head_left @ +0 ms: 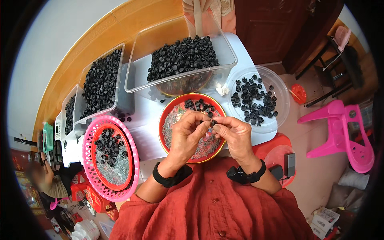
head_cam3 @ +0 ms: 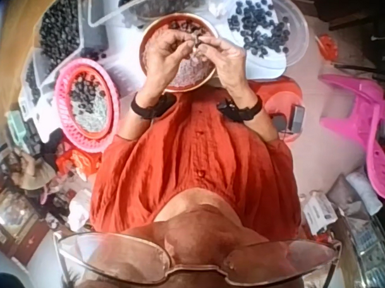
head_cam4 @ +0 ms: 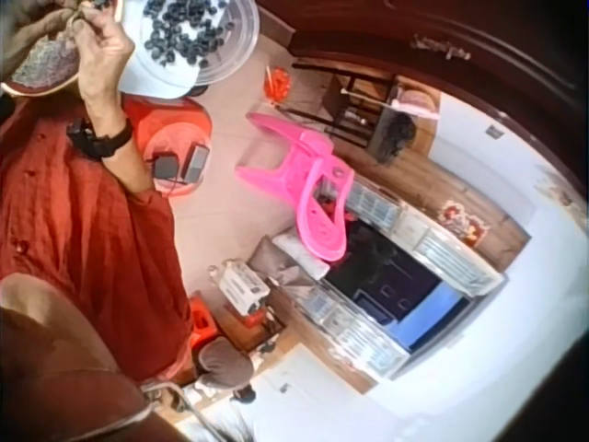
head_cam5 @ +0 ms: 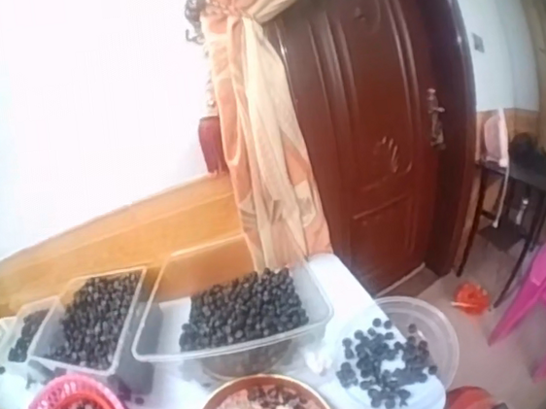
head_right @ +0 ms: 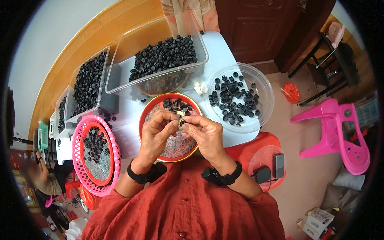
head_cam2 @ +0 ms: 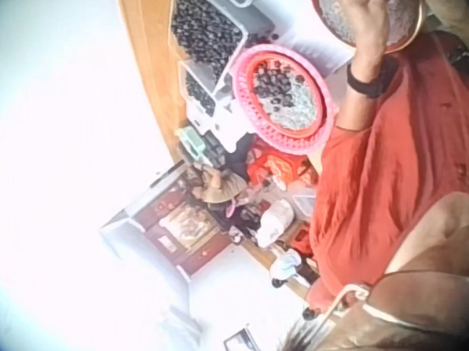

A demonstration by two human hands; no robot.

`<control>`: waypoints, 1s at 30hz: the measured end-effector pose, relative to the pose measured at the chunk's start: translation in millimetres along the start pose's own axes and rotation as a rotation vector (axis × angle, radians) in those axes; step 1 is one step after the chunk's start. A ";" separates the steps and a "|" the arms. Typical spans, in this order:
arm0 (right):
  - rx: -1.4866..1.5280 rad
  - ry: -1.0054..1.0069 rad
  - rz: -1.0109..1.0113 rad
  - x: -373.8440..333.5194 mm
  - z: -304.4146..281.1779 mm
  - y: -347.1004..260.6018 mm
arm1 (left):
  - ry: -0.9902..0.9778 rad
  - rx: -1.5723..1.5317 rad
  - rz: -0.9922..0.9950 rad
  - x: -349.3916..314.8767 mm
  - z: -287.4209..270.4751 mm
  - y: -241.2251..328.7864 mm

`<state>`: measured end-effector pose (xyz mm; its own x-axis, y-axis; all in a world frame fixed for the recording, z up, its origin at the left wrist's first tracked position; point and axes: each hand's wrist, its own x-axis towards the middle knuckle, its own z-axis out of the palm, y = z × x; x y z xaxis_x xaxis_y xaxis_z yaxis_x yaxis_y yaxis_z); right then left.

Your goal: Assembling small plastic components by hand by inserting metal pins into black plastic caps.

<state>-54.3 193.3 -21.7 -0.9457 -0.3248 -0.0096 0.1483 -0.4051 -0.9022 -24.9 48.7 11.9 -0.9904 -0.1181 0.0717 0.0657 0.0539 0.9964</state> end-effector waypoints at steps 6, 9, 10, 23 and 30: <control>0.024 0.005 0.016 0.4 0.4 -0.9 | 0.021 -0.078 0.030 -4.7 1.6 -9.9; 0.054 -0.026 0.009 1.5 -1.0 -1.0 | 0.020 -0.234 -0.125 -5.6 2.1 -1.5; 0.053 -0.030 0.012 1.0 -1.3 -1.3 | 0.025 -0.236 -0.125 -6.1 0.3 -5.2; -0.240 -0.025 -0.174 -7.8 12.0 -9.6 | -0.128 -1.055 -0.413 -12.9 -18.1 -36.8; -0.402 -0.012 -0.185 -8.2 16.3 -10.5 | -0.156 -1.095 -0.408 -14.7 -20.1 -46.2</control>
<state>-43.4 186.4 -5.1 -0.9421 -0.2889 0.1702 -0.1493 -0.0929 -0.9844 -10.9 28.0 -34.2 -0.9614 0.1972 -0.1918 -0.2654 -0.8487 0.4574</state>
